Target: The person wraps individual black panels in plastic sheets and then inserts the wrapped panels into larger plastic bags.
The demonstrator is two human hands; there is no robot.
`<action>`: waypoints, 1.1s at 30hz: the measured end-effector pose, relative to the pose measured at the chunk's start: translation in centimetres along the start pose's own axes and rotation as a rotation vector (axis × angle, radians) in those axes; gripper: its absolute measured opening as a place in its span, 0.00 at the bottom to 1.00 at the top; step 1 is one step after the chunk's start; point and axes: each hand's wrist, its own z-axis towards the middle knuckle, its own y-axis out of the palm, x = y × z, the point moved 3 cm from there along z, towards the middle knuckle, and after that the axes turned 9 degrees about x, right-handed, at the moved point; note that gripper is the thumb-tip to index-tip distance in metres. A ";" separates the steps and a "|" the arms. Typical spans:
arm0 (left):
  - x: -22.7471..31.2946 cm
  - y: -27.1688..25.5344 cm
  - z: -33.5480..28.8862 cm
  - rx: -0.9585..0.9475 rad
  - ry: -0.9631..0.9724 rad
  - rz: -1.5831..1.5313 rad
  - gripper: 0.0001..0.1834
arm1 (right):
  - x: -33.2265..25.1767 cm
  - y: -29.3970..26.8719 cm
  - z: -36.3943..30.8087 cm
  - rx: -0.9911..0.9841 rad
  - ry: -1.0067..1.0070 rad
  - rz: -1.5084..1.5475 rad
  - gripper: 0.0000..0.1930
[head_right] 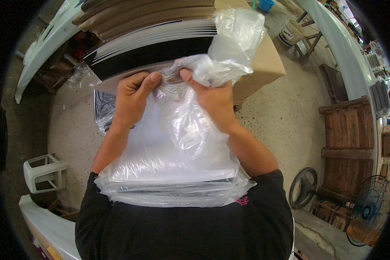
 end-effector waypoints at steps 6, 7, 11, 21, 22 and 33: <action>0.5 -0.1 1.4 0.042 0.118 -0.152 0.07 | 1.6 -1.7 1.5 0.146 -0.071 -0.148 0.09; 0.4 -0.1 1.5 0.009 0.090 -0.109 0.07 | 1.5 -1.5 1.6 0.109 -0.067 -0.158 0.10; -0.2 0.1 1.9 -0.025 0.077 -0.022 0.09 | 1.7 -1.1 2.0 0.066 -0.034 -0.065 0.12; 0.2 0.8 1.4 0.035 0.219 0.128 0.12 | 2.0 -0.7 1.9 0.035 0.141 0.159 0.13; 0.1 0.8 1.4 0.035 0.163 0.095 0.12 | 2.1 -0.8 1.8 -0.017 0.164 0.214 0.13; 0.5 1.1 1.0 0.003 0.060 -0.042 0.08 | 1.9 -1.3 1.5 0.046 -0.012 0.082 0.13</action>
